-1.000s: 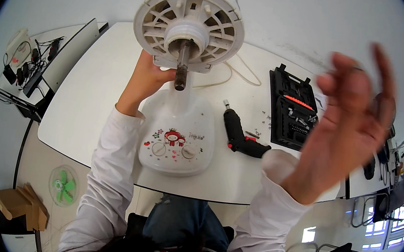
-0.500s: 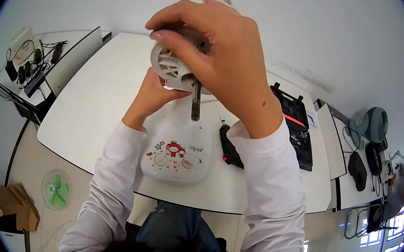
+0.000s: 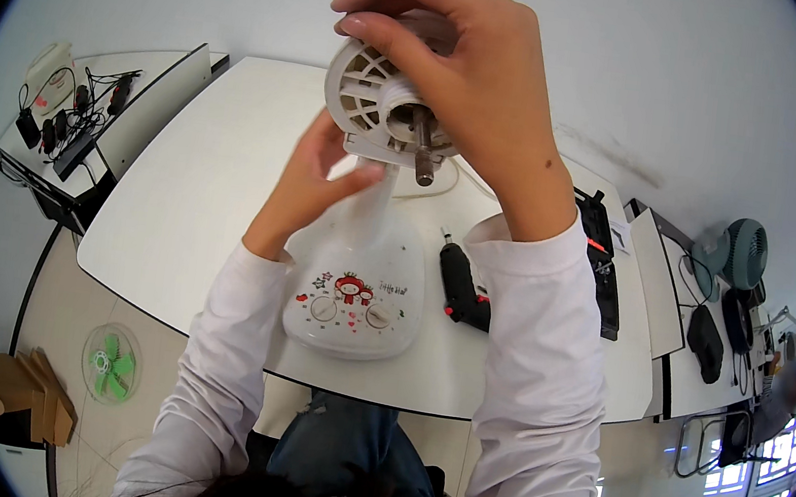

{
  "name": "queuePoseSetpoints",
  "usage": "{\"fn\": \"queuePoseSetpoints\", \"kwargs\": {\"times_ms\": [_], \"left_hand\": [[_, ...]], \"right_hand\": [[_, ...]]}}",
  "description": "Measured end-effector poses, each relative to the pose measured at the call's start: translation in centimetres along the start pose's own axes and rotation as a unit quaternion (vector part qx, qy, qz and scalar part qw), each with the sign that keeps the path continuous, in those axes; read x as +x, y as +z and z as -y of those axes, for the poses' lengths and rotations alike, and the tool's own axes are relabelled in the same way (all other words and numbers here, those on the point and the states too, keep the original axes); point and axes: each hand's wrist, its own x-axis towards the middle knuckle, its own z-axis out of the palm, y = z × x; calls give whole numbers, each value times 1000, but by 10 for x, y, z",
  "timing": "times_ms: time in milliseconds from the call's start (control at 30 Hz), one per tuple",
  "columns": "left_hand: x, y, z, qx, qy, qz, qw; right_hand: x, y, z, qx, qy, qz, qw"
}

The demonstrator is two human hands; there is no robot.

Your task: The person assembles a white electric fan by attaching the motor housing to the stand using a cordless electric screwdriver. They insert screws, tighten them, and adjust the neck joint to secure the components.

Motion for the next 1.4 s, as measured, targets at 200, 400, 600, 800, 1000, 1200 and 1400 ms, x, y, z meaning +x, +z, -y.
{"fn": "queuePoseSetpoints", "kwargs": {"times_ms": [200,400,600,800,1000,1200,1400], "left_hand": [[10,-1,-49,4,145,-93,985],[41,11,-82,127,257,-129,949],[49,-6,-80,235,305,-79,919],[50,-5,-74,196,303,-107,926],[56,-1,-57,34,261,-123,957],[48,24,-58,-90,231,-199,948],[34,28,-43,-54,266,-107,957]], "right_hand": [[2,-14,-5,9,64,55,996],[1,-11,1,80,15,7,997],[5,-15,-11,82,23,27,996],[3,-10,1,64,29,13,997],[2,-12,2,70,60,23,995],[5,-13,-13,108,74,44,990],[9,-15,6,-1,81,45,996]]}}
